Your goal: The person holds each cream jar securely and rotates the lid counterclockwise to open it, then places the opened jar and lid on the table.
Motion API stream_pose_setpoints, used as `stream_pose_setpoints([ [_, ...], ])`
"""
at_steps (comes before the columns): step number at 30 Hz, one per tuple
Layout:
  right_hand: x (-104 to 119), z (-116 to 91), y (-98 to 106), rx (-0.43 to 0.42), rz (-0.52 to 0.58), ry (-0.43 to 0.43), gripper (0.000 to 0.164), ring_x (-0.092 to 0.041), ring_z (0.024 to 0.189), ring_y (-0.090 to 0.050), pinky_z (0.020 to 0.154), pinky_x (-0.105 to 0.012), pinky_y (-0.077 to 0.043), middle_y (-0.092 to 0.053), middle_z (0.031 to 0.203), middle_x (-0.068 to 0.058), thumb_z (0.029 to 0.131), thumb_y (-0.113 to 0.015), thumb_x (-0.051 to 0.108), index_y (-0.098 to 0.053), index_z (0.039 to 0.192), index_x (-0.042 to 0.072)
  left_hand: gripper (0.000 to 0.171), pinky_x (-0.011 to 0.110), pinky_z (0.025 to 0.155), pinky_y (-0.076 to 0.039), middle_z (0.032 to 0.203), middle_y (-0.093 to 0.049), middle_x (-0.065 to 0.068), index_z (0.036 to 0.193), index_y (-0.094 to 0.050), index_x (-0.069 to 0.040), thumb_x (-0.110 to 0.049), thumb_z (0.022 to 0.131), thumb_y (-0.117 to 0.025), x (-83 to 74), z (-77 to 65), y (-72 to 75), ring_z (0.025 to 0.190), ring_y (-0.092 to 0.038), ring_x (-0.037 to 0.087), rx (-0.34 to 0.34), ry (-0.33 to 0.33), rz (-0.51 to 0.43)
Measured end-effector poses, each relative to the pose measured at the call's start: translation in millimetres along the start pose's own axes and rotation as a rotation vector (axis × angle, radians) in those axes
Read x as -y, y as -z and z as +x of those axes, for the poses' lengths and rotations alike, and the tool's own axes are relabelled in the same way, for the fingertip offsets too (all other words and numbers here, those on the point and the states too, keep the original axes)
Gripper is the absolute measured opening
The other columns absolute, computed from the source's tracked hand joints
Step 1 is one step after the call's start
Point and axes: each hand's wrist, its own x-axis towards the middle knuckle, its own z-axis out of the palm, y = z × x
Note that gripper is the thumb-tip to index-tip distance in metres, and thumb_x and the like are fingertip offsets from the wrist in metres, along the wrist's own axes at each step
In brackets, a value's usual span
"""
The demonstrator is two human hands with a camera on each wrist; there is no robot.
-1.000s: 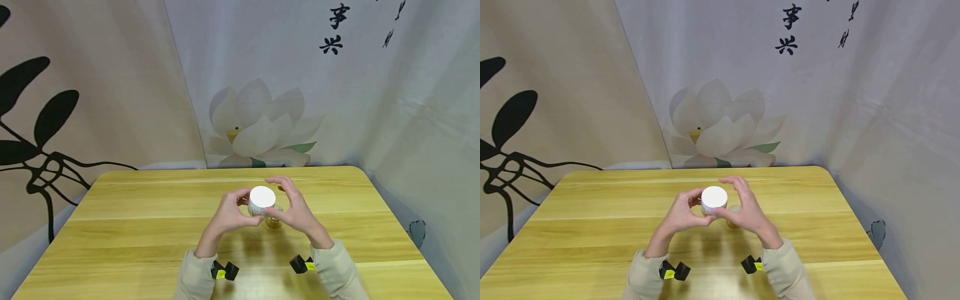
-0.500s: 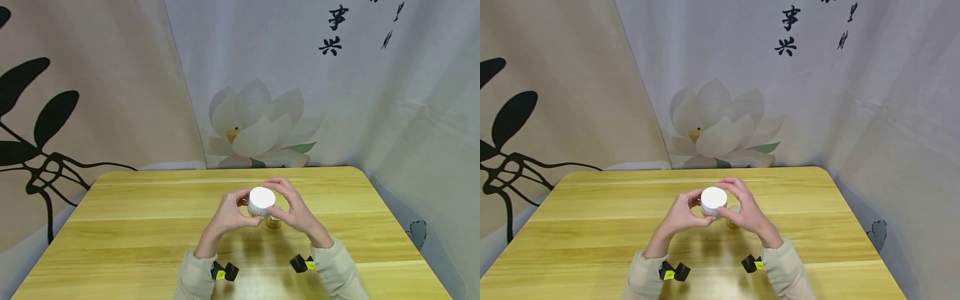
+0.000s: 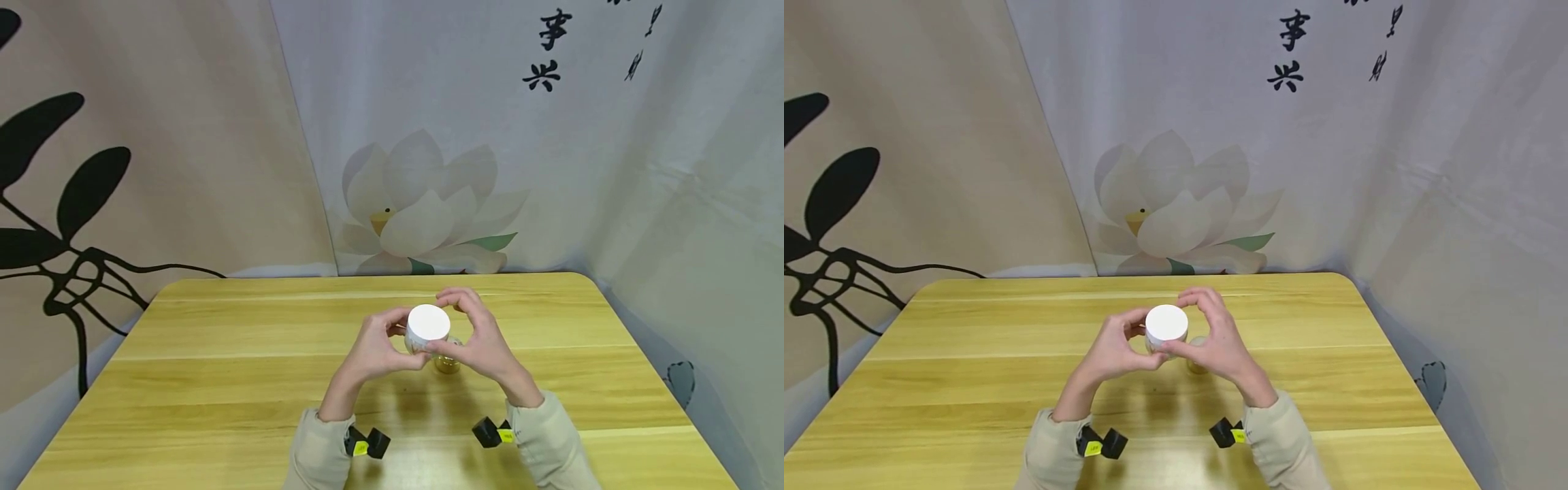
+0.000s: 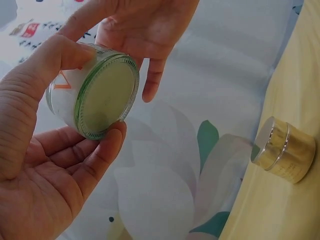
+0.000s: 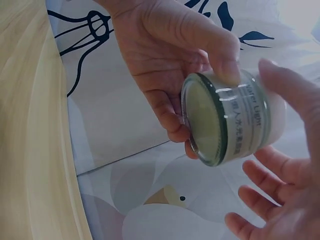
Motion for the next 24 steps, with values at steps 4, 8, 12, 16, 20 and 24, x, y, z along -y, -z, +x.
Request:
stream_pose_setpoints([
  [4,-3.8,-0.4,0.6,0.046,0.025,0.05,0.045,-0.026,0.116,-0.043,0.092,-0.054,-0.035,-0.051,0.124,-0.011,0.074,-0.075,0.006,-0.06,0.116,0.006,0.042,0.036,0.074,-0.055,0.092,-0.066,0.019,0.104,-0.063,0.011,0.005,0.064,-0.074,1.6,0.1,-0.1,0.083,-0.062,0.019,-0.001,-0.004,-0.012],
  [8,-6.6,-0.5,1.0,0.093,0.049,0.113,0.047,-0.027,0.118,-0.042,0.092,-0.059,-0.034,-0.049,0.127,-0.01,0.081,-0.068,0.009,-0.055,0.126,0.005,0.042,0.038,0.074,-0.055,0.092,-0.066,0.019,0.104,-0.062,0.011,0.006,0.064,-0.075,2.7,0.0,0.0,0.083,-0.061,0.018,0.0,-0.003,-0.022],
  [12,-6.9,-0.4,1.1,0.059,0.032,0.115,0.053,-0.026,0.118,-0.041,0.092,-0.055,-0.035,-0.049,0.128,-0.011,0.082,-0.069,0.019,-0.051,0.13,0.006,0.042,0.04,0.074,-0.055,0.092,-0.066,0.019,0.104,-0.062,0.011,0.006,0.064,-0.075,2.9,0.3,0.2,0.083,-0.061,0.019,-0.001,-0.004,-0.022],
  [16,-5.1,-0.3,0.8,0.006,0.0,0.043,0.052,-0.024,0.117,-0.042,0.091,-0.052,-0.034,-0.051,0.123,-0.01,0.075,-0.077,0.021,-0.054,0.12,0.009,0.043,0.04,0.075,-0.054,0.093,-0.066,0.02,0.105,-0.062,0.011,0.005,0.064,-0.074,2.3,0.5,0.8,0.084,-0.062,0.022,0.0,0.002,-0.014],
  [20,-4.0,0.3,0.1,0.003,-0.004,0.007,0.046,-0.024,0.116,-0.042,0.09,-0.051,-0.034,-0.051,0.122,-0.011,0.07,-0.08,0.012,-0.057,0.11,0.009,0.043,0.037,0.076,-0.054,0.094,-0.066,0.02,0.105,-0.062,0.012,0.005,0.064,-0.074,0.7,0.8,0.9,0.085,-0.062,0.024,0.003,0.013,-0.003],
  [24,-4.7,0.2,0.7,0.024,0.027,0.027,0.043,-0.024,0.115,-0.042,0.091,-0.052,-0.035,-0.051,0.122,-0.009,0.073,-0.077,0.008,-0.059,0.112,0.006,0.042,0.033,0.075,-0.054,0.093,-0.066,0.02,0.104,-0.062,0.011,0.005,0.064,-0.074,0.7,0.9,0.6,0.084,-0.062,0.021,0.0,0.007,0.001],
])
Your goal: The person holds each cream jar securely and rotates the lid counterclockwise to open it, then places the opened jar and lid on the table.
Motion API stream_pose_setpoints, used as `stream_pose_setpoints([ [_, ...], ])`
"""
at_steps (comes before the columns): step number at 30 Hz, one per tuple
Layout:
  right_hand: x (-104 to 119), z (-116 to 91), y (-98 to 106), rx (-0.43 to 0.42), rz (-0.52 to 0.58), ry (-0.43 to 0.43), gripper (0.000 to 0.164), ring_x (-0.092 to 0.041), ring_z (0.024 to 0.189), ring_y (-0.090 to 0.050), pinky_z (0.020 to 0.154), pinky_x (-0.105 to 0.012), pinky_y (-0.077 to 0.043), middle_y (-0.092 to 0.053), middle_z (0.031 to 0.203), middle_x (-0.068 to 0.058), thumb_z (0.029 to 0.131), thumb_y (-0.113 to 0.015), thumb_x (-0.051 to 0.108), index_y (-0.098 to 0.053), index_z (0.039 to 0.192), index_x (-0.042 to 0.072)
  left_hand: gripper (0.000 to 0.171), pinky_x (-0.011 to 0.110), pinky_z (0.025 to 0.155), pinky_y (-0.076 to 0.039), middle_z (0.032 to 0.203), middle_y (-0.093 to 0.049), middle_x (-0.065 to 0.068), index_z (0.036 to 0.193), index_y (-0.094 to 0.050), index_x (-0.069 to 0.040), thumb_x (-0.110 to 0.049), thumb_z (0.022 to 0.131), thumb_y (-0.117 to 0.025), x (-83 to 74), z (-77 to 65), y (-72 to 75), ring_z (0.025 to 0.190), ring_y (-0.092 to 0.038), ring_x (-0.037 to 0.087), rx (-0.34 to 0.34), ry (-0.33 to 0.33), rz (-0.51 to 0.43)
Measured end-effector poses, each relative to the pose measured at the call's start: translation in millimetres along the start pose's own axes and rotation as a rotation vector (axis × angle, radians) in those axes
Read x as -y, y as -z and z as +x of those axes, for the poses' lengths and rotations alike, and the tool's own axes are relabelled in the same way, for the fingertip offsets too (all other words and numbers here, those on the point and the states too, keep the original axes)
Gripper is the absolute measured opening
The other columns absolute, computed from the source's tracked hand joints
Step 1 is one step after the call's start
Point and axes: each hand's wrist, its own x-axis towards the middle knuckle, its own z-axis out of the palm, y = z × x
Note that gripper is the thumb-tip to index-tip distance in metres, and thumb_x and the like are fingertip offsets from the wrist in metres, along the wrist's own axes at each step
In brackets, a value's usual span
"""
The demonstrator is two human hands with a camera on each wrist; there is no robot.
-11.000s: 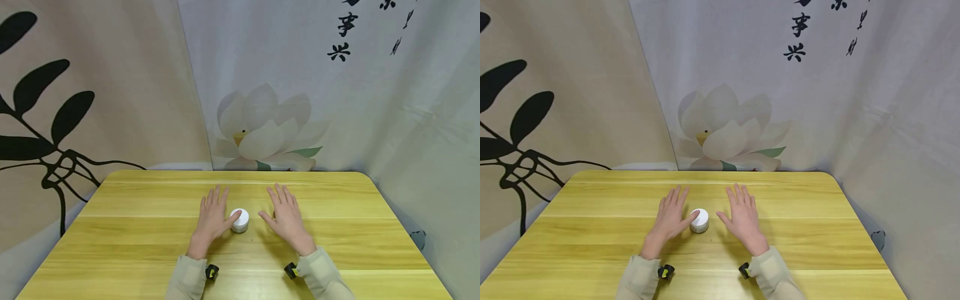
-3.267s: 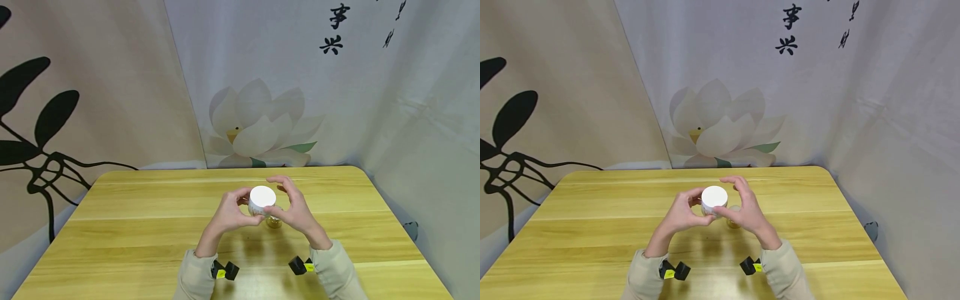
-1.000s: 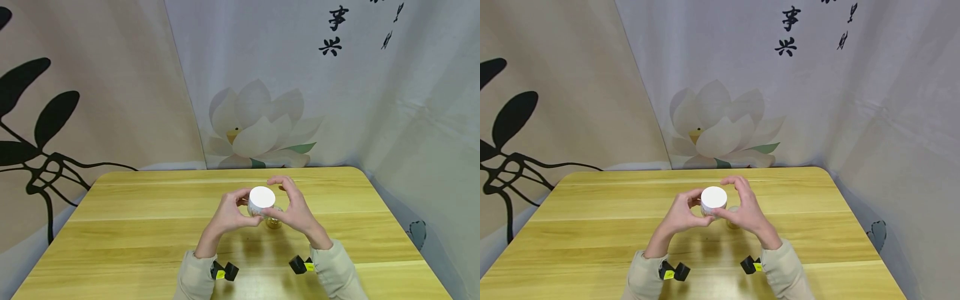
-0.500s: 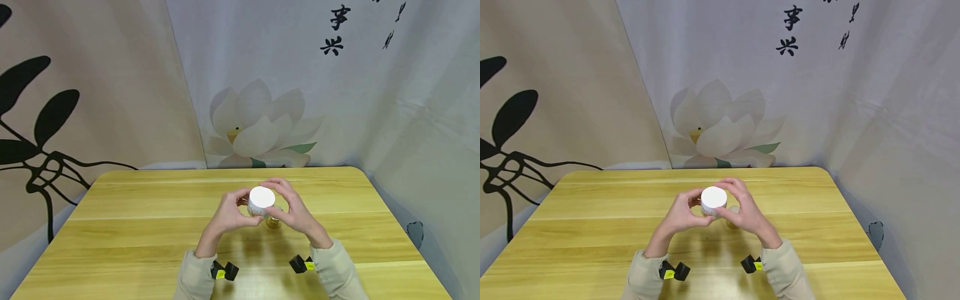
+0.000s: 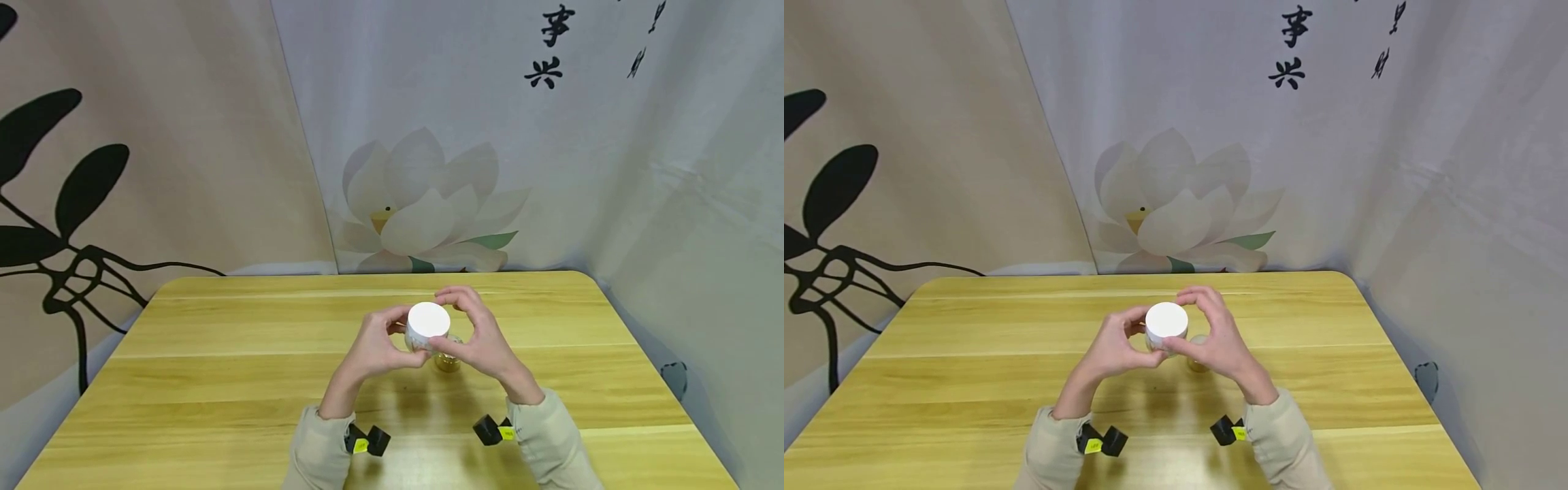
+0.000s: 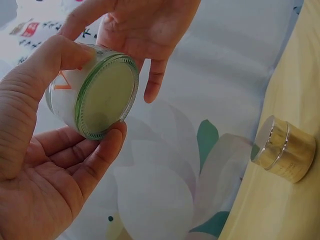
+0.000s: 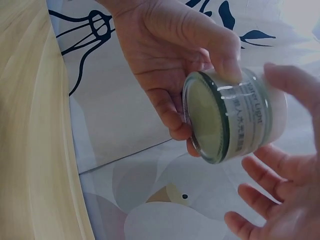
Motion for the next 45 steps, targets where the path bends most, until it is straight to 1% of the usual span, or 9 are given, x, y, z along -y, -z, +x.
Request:
stream_pose_setpoints([
  [7,-2.0,-1.1,0.7,0.074,0.024,0.079,0.046,-0.028,0.12,-0.039,0.092,-0.06,-0.033,-0.048,0.128,-0.012,0.084,-0.066,0.013,-0.054,0.126,0.003,0.042,0.039,0.074,-0.055,0.091,-0.066,0.019,0.104,-0.062,0.011,0.006,0.064,-0.074,2.2,-0.4,0.0,0.082,-0.061,0.017,0.002,-0.013,-0.026],
  [10,-0.7,-1.4,0.0,0.06,0.017,0.065,0.052,-0.027,0.121,-0.038,0.093,-0.058,-0.032,-0.048,0.129,-0.012,0.084,-0.067,0.02,-0.05,0.13,0.003,0.042,0.04,0.074,-0.055,0.092,-0.066,0.019,0.104,-0.062,0.011,0.006,0.064,-0.074,2.4,-0.5,0.0,0.083,-0.061,0.017,0.0,-0.013,-0.028],
  [14,2.1,-1.0,-1.6,0.01,-0.016,-0.008,0.058,-0.024,0.119,-0.039,0.093,-0.052,-0.031,-0.05,0.126,-0.009,0.077,-0.076,0.026,-0.05,0.125,0.008,0.042,0.038,0.074,-0.055,0.092,-0.066,0.019,0.104,-0.062,0.011,0.005,0.064,-0.074,1.3,-0.3,0.0,0.084,-0.062,0.021,-0.007,-0.01,-0.013],
  [19,3.3,0.2,-2.8,-0.014,-0.032,-0.044,0.051,-0.025,0.117,-0.041,0.093,-0.054,-0.032,-0.051,0.122,-0.011,0.069,-0.081,0.015,-0.055,0.113,0.007,0.043,0.037,0.076,-0.054,0.093,-0.066,0.02,0.104,-0.062,0.011,0.004,0.064,-0.074,-0.7,-0.1,0.3,0.084,-0.061,0.025,-0.007,0.001,-0.003],
  [26,-0.9,-0.2,-1.5,0.028,0.025,0.019,0.044,-0.025,0.117,-0.041,0.092,-0.057,-0.033,-0.051,0.124,-0.011,0.076,-0.074,0.009,-0.059,0.117,0.006,0.043,0.037,0.076,-0.054,0.093,-0.066,0.019,0.105,-0.062,0.011,0.005,0.064,-0.074,-0.9,-0.5,0.7,0.084,-0.062,0.023,-0.002,0.004,-0.006],
  [32,-3.2,-1.2,-1.4,0.05,0.022,0.059,0.051,-0.027,0.12,-0.037,0.092,-0.062,-0.031,-0.049,0.128,-0.011,0.083,-0.069,0.021,-0.053,0.128,0.003,0.042,0.038,0.075,-0.054,0.092,-0.066,0.019,0.104,-0.062,0.011,0.005,0.064,-0.074,-0.5,-0.7,0.6,0.084,-0.062,0.024,0.0,0.004,-0.015],
  [36,-2.2,-0.5,-2.3,-0.007,-0.007,0.007,0.057,-0.025,0.119,-0.038,0.093,-0.054,-0.03,-0.05,0.125,-0.01,0.078,-0.074,0.029,-0.051,0.125,0.007,0.043,0.039,0.076,-0.054,0.092,-0.066,0.02,0.105,-0.062,0.011,0.005,0.064,-0.074,-0.6,-0.4,0.5,0.084,-0.062,0.027,-0.004,0.003,-0.01],
  [41,-0.1,0.5,-2.4,-0.033,-0.014,-0.019,0.046,-0.026,0.117,-0.04,0.093,-0.056,-0.03,-0.051,0.121,-0.01,0.071,-0.08,0.017,-0.057,0.11,0.008,0.043,0.039,0.076,-0.054,0.094,-0.066,0.02,0.105,-0.062,0.012,0.005,0.064,-0.074,-1.0,-0.2,0.9,0.085,-0.062,0.028,-0.004,0.006,-0.009],
  [45,-0.1,0.2,-1.7,-0.002,0.001,-0.003,0.041,-0.026,0.117,-0.04,0.093,-0.057,-0.031,-0.051,0.122,-0.011,0.074,-0.077,0.011,-0.06,0.111,0.007,0.043,0.039,0.076,-0.054,0.094,-0.066,0.02,0.105,-0.062,0.011,0.005,0.064,-0.074,-0.9,-0.4,1.2,0.084,-0.062,0.025,0.001,0.004,-0.004],
])
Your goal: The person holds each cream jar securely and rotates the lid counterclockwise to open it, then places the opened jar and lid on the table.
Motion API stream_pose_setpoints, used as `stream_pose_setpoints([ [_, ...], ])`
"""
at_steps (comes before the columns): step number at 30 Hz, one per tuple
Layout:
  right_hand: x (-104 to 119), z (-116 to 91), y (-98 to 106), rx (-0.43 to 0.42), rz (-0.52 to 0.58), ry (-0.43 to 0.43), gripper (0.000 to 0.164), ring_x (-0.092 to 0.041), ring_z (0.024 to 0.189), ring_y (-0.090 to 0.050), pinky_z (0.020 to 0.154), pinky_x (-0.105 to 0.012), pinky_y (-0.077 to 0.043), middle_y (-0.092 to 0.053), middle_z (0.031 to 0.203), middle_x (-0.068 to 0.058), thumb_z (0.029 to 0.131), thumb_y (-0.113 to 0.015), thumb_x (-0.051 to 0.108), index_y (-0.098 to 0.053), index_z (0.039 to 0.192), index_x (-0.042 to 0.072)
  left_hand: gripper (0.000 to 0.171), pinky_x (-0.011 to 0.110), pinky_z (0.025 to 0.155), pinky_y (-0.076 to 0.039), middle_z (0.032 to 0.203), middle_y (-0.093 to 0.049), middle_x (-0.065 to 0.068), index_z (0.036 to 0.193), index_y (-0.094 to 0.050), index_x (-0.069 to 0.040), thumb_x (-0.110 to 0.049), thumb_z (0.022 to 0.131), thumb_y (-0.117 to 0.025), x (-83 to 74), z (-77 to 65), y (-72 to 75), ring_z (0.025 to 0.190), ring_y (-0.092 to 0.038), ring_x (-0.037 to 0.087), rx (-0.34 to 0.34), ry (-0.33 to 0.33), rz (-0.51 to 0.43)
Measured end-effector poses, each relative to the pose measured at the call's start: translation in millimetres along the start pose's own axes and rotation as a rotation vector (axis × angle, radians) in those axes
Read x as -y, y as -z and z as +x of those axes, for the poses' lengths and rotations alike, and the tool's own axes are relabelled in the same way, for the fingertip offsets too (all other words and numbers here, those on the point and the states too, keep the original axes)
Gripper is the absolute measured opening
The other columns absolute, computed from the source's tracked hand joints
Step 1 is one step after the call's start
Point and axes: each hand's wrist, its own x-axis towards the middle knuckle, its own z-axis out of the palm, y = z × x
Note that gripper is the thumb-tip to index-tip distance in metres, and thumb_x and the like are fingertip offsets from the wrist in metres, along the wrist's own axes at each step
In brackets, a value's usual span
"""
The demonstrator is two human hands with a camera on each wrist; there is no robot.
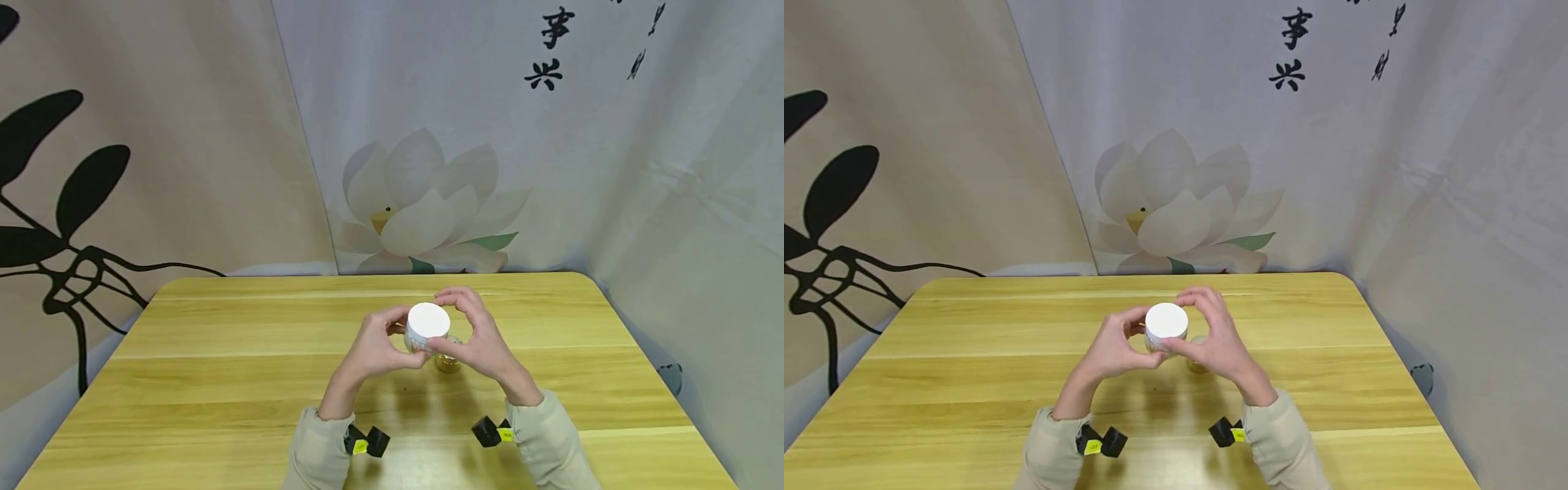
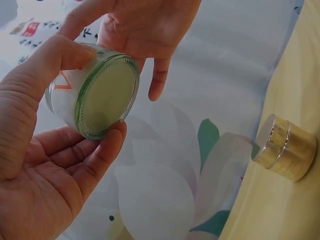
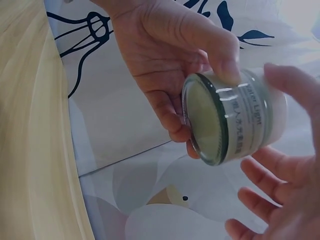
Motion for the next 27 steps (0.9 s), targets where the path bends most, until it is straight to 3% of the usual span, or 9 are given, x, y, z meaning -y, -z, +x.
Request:
stream_pose_setpoints([
  [10,-3.2,-1.3,1.3,0.075,0.016,0.075,0.047,-0.026,0.12,-0.037,0.093,-0.058,-0.032,-0.048,0.128,-0.01,0.085,-0.064,0.014,-0.053,0.129,0.002,0.043,0.039,0.075,-0.054,0.092,-0.066,0.019,0.105,-0.062,0.011,0.006,0.064,-0.074,1.8,-0.5,0.0,0.084,-0.061,0.02,0.004,-0.008,-0.016],
  [15,-0.8,-0.7,-0.8,0.021,0.011,0.0,0.05,-0.025,0.118,-0.039,0.096,-0.058,-0.029,-0.049,0.123,-0.009,0.078,-0.074,0.024,-0.053,0.12,0.006,0.043,0.038,0.076,-0.054,0.093,-0.066,0.019,0.105,-0.062,0.011,0.005,0.064,-0.074,0.3,0.3,0.5,0.085,-0.062,0.023,0.003,-0.003,-0.001],
  [19,0.8,0.4,-1.7,0.0,0.007,-0.043,0.044,-0.024,0.116,-0.041,0.096,-0.056,-0.03,-0.051,0.12,-0.008,0.072,-0.079,0.018,-0.057,0.109,0.008,0.042,0.04,0.076,-0.054,0.094,-0.066,0.021,0.105,-0.062,0.012,0.006,0.064,-0.073,-0.9,0.8,0.5,0.085,-0.062,0.027,0.002,-0.003,0.003],
  [27,-2.1,-0.9,1.6,0.067,0.027,0.032,0.042,-0.026,0.118,-0.039,0.092,-0.06,-0.033,-0.05,0.124,-0.009,0.081,-0.07,0.013,-0.059,0.12,0.006,0.043,0.034,0.075,-0.054,0.094,-0.066,0.02,0.105,-0.062,0.011,0.006,0.064,-0.074,1.2,0.3,0.5,0.084,-0.061,0.021,0.004,-0.009,-0.003],
])
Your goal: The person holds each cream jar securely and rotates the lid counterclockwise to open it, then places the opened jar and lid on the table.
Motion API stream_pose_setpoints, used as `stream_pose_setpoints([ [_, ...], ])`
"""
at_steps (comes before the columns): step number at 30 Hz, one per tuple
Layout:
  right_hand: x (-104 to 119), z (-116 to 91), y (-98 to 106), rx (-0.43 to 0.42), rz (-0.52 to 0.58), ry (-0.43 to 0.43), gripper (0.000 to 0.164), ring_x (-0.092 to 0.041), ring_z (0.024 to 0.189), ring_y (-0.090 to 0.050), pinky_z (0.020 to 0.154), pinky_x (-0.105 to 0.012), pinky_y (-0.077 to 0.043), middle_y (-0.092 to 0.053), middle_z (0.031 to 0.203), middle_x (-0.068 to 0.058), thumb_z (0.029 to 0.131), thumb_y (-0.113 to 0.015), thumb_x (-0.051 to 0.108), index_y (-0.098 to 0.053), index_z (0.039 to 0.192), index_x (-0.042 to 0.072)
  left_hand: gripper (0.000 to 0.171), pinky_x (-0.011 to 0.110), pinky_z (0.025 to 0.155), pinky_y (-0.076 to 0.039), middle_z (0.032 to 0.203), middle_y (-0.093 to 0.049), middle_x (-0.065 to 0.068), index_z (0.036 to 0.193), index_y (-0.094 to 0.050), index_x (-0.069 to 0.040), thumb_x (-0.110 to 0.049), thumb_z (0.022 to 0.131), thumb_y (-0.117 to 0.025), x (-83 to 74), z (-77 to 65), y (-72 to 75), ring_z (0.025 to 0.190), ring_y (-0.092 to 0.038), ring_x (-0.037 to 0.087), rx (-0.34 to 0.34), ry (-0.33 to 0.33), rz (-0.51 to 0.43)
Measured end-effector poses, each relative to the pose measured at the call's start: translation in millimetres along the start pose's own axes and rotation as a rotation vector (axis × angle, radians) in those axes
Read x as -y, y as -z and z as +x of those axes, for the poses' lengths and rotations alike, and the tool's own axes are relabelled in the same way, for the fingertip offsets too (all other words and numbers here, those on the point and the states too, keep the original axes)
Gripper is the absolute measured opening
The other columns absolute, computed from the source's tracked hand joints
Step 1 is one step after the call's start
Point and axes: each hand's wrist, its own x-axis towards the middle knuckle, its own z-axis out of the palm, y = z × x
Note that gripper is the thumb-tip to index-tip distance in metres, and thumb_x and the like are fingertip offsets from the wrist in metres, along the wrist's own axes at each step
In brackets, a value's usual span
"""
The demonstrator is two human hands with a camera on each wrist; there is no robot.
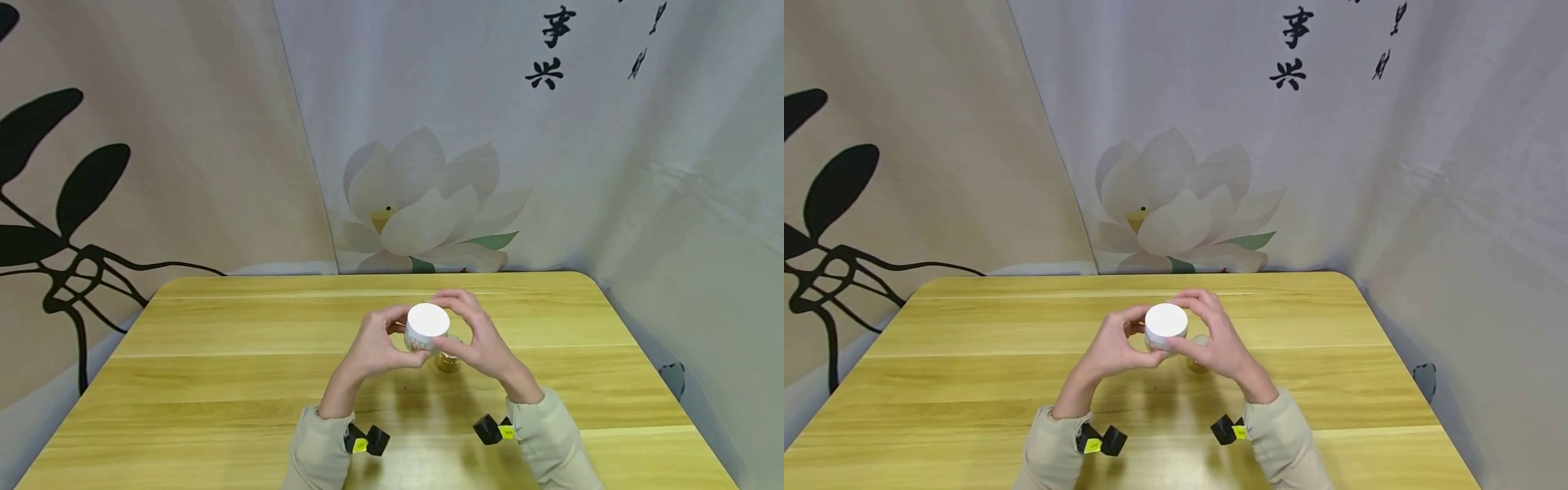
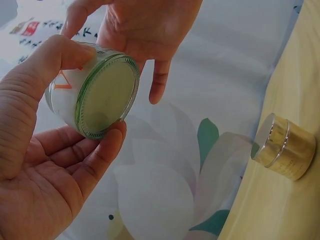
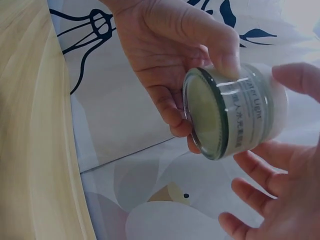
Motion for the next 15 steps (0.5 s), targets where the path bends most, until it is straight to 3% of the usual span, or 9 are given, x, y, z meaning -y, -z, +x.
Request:
stream_pose_setpoints([
  [5,-0.1,-0.1,-0.2,-0.007,-0.016,0.016,0.052,-0.028,0.12,-0.038,0.093,-0.057,-0.031,-0.048,0.127,-0.012,0.083,-0.069,0.024,-0.051,0.128,0.004,0.044,0.036,0.075,-0.054,0.094,-0.066,0.02,0.106,-0.062,0.012,0.005,0.064,-0.074,0.1,0.3,0.1,0.085,-0.062,0.023,0.002,-0.009,0.003],
  [8,1.2,0.6,-1.1,-0.056,-0.027,-0.024,0.054,-0.026,0.118,-0.039,0.093,-0.052,-0.029,-0.049,0.123,-0.014,0.079,-0.073,0.026,-0.05,0.122,0.006,0.044,0.038,0.075,-0.054,0.094,-0.066,0.02,0.106,-0.062,0.011,0.005,0.065,-0.074,-0.6,0.7,0.3,0.085,-0.062,0.025,0.001,-0.004,0.008],
  [15,3.3,2.1,-2.0,-0.071,-0.02,-0.071,0.042,-0.025,0.115,-0.041,0.094,-0.054,-0.032,-0.051,0.119,-0.009,0.071,-0.08,0.011,-0.057,0.107,0.007,0.043,0.036,0.075,-0.054,0.093,-0.065,0.021,0.105,-0.062,0.012,0.006,0.064,-0.074,-2.1,0.7,0.9,0.084,-0.061,0.031,-0.001,0.002,0.006],
])
